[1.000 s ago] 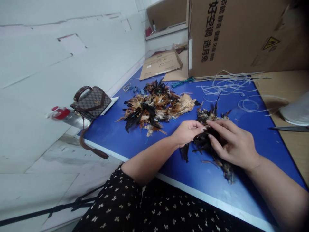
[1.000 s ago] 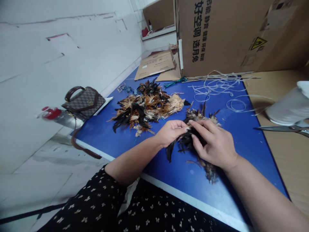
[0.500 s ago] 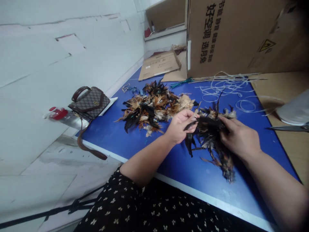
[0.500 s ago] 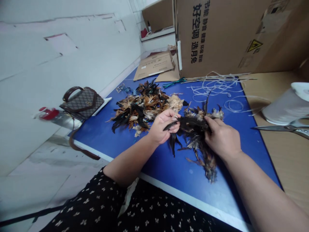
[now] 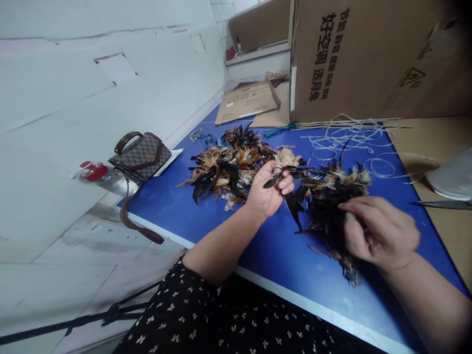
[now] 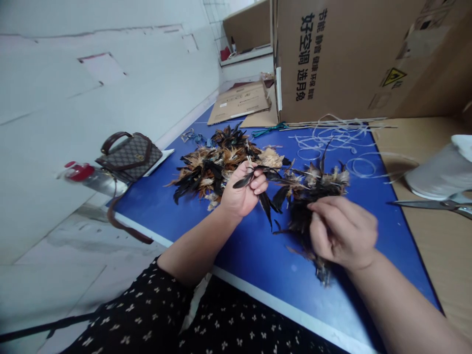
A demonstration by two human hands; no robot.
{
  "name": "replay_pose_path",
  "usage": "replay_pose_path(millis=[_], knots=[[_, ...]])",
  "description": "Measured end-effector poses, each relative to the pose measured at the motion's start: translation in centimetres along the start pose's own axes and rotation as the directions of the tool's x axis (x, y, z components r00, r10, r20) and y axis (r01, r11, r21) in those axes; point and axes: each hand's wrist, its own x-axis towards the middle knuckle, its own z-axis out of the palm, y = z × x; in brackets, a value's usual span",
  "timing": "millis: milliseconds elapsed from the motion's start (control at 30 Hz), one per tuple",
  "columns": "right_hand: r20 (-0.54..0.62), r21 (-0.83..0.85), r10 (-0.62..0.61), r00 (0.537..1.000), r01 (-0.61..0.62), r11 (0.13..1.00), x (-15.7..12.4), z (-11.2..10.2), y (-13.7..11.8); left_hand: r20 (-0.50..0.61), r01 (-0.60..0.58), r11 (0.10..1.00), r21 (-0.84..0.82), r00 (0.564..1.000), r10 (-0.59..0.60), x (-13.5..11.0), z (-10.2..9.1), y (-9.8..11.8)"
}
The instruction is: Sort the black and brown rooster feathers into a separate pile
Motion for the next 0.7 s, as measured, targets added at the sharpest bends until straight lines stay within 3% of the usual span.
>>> replay_pose_path(millis=[67,167,267,367,500,633,700], knots=[[0.194,0.238,0.211,0.958,-0.254,0.937,-0.1,1.0,-1.0,0.027,0.000,0.997,0.079,1.000,-0.002,-0.3,0.1,-0.4],[0.415,0.405,0.448,0.792,-0.601,0.689,-0.3,2.4,-1.4,0.109,0.003,0.976,0.219,0.994,-0.028,-1.2,0.3,-1.4],[0.522,0.544,0.526,0.671,-0.737,0.400,-0.5,2.9,-0.9,0.252,-0.030,0.924,0.380,0.965,-0.072,-2.2,0.3,-2.6],[0.537,0.636,0.589,0.604,-0.748,0.187,-0.3,2.8,-0.6,0.358,-0.134,0.821,0.555,0.930,-0.089,-2.9,0.3,-3.5],[0.441,0.707,0.692,0.571,-0.696,0.123,-0.1,3.0,-0.7,0.405,-0.208,0.736,0.645,0.909,-0.098,-3.2,-0.1,-4.6],[0.402,0.718,0.739,0.540,-0.687,0.111,-0.2,2.9,-0.6,0.285,0.007,0.787,0.617,0.930,-0.232,-3.2,-0.6,-5.6],[0.396,0.697,0.753,0.525,-0.706,0.126,-0.1,2.6,-0.5,0.177,0.097,0.828,0.552,0.957,-0.230,-2.9,-0.7,-5.8]])
